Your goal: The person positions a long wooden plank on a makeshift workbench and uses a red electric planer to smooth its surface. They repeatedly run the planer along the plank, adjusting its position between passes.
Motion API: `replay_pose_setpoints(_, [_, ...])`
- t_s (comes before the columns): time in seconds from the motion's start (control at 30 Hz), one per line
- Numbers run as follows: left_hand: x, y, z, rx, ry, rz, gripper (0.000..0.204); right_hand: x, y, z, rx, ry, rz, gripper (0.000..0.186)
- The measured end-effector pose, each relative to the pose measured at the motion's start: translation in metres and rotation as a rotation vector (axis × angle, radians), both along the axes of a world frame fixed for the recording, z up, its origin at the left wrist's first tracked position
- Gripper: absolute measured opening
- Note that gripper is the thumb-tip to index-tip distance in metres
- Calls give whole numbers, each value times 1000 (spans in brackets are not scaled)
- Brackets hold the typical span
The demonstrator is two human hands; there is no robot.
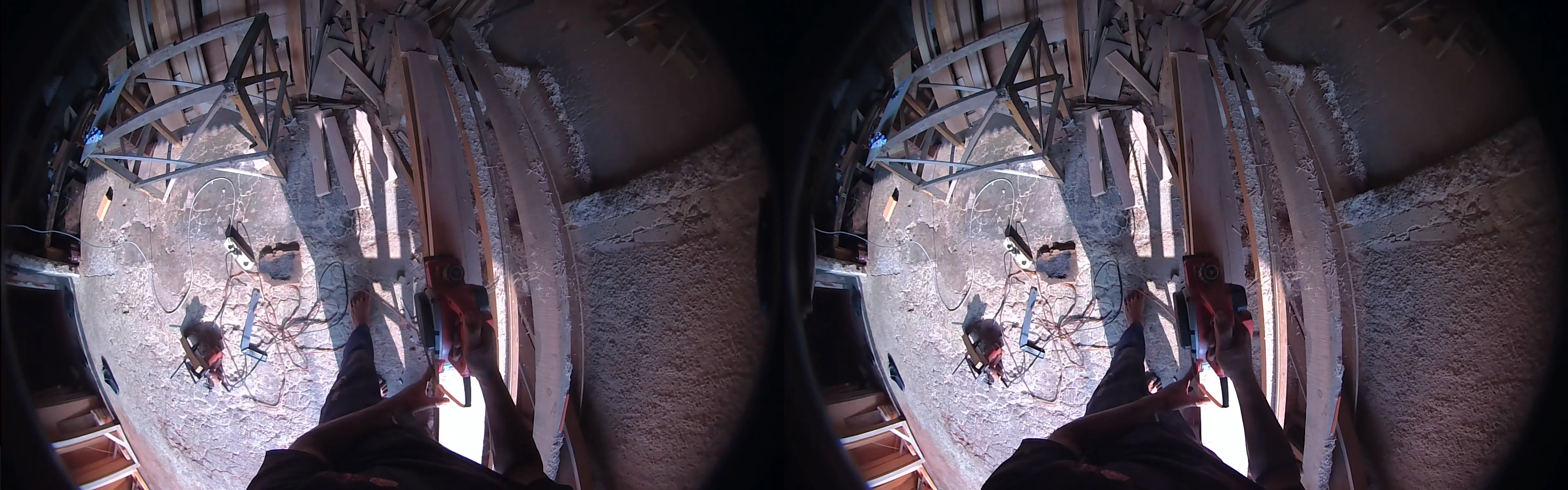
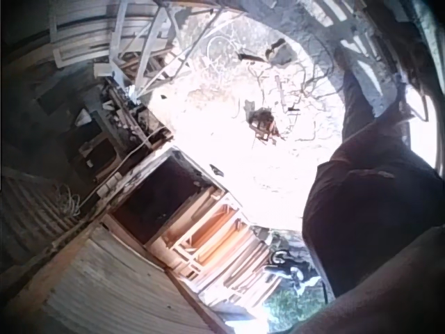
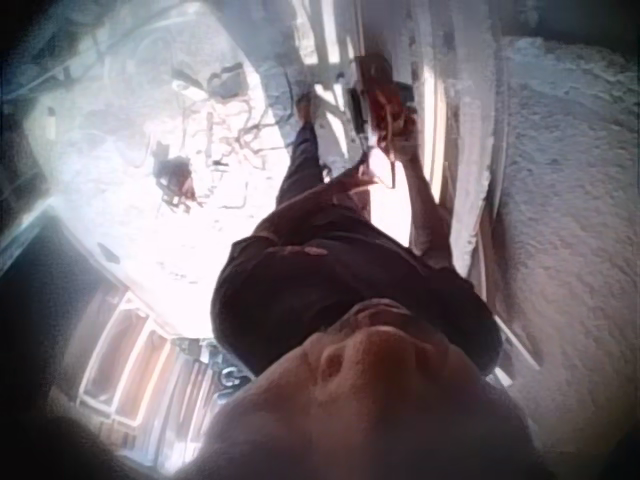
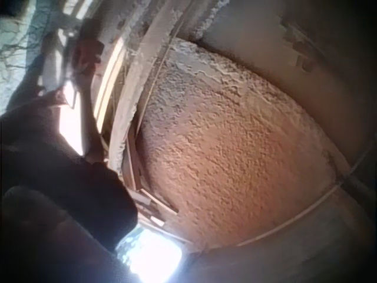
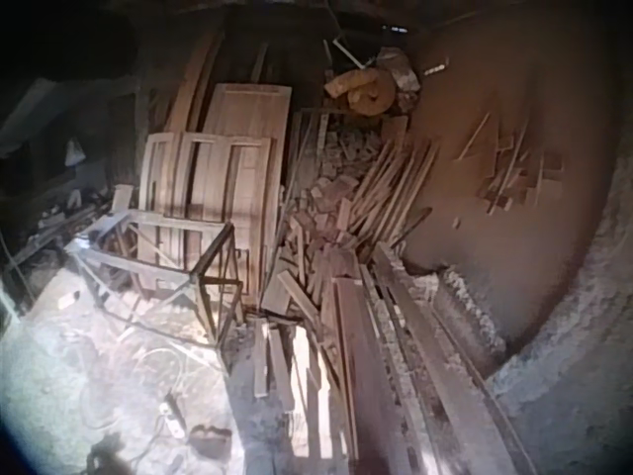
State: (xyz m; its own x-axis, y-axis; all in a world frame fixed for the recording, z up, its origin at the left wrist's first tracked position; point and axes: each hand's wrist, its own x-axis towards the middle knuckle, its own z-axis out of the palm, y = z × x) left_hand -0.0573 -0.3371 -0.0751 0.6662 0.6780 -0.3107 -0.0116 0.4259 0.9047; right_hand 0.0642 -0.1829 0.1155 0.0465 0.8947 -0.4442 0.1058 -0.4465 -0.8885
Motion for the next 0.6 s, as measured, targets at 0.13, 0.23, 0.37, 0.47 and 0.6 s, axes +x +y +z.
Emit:
replay_pose_setpoints(0.13, [-4,86,21,24,102,306,124,-31,169,-4,47,-17,87,59])
replay_pose_setpoints(0.23, [-19,131,61,-145,173,121,122,-48,286,-10,105,-33,34,64])
replay_pose_setpoints(0.37, [-10,104,25,-17,137,194,122,-86,433,2,98,16,56,58])
replay_pose_setpoints(0.47, [-11,105,30,-70,227,101,121,-91,510,6,113,4,53,56])
replay_pose_setpoints(0.6, [-15,108,40,-135,184,147,121,-109,508,-2,100,9,85,56])
